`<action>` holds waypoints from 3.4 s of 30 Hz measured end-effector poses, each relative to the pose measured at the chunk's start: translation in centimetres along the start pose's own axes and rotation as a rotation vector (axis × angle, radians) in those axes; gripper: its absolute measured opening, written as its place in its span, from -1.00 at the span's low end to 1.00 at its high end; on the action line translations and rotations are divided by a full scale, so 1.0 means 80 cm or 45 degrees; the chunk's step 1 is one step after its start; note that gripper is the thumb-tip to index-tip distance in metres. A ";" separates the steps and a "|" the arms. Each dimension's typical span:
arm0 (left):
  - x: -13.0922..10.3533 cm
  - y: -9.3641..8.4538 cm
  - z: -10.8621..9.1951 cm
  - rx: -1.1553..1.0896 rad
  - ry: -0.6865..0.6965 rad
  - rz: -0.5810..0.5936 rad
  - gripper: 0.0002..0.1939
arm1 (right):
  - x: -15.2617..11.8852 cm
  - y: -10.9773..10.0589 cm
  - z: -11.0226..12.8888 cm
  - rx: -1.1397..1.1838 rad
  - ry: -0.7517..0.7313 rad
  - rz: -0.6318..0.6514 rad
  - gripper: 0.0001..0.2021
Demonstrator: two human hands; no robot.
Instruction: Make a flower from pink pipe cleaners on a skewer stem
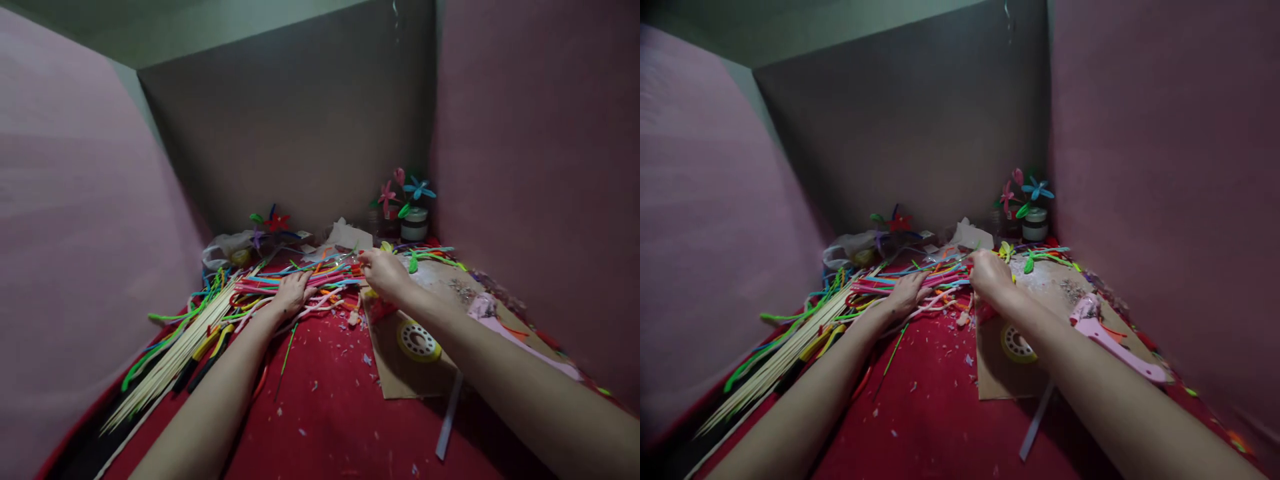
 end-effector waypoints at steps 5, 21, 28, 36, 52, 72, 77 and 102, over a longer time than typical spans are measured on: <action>-0.001 0.001 0.001 -0.052 0.020 -0.067 -0.52 | 0.034 0.042 0.010 -0.274 0.027 0.154 -0.75; -0.004 0.000 -0.002 -0.065 0.012 -0.125 -0.51 | 0.010 0.040 0.020 -0.696 -0.322 0.087 -0.74; -0.004 -0.002 -0.002 -0.174 -0.006 -0.180 -0.54 | 0.015 -0.088 -0.037 -0.824 0.081 -0.175 -0.75; -0.021 -0.078 -0.030 -0.486 -0.129 -0.507 -0.55 | -0.099 -0.232 -0.053 -0.078 0.237 -1.213 -0.76; -0.054 -0.095 -0.043 -2.844 -0.414 -0.917 -0.94 | -0.042 -0.028 -0.065 1.256 0.234 -0.370 -0.74; -0.056 -0.072 -0.120 -2.225 -0.373 -0.554 -0.75 | -0.062 0.048 0.009 1.521 0.317 0.400 -0.84; -0.056 -0.076 -0.139 -2.261 -0.263 -0.292 -0.72 | -0.065 0.059 0.016 1.102 0.110 0.461 -0.85; -0.051 -0.080 -0.139 -2.531 -0.007 -0.182 -0.82 | -0.095 0.076 0.033 2.021 0.256 1.212 -0.81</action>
Point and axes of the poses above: each hand's wrist, its own x-axis towards the middle knuckle, its own y-axis out of the palm, z = x × y, the point moved 7 cm from there along x, towards the middle knuckle, and after that the axes turned 7 degrees about y, right-handed, at the moved point
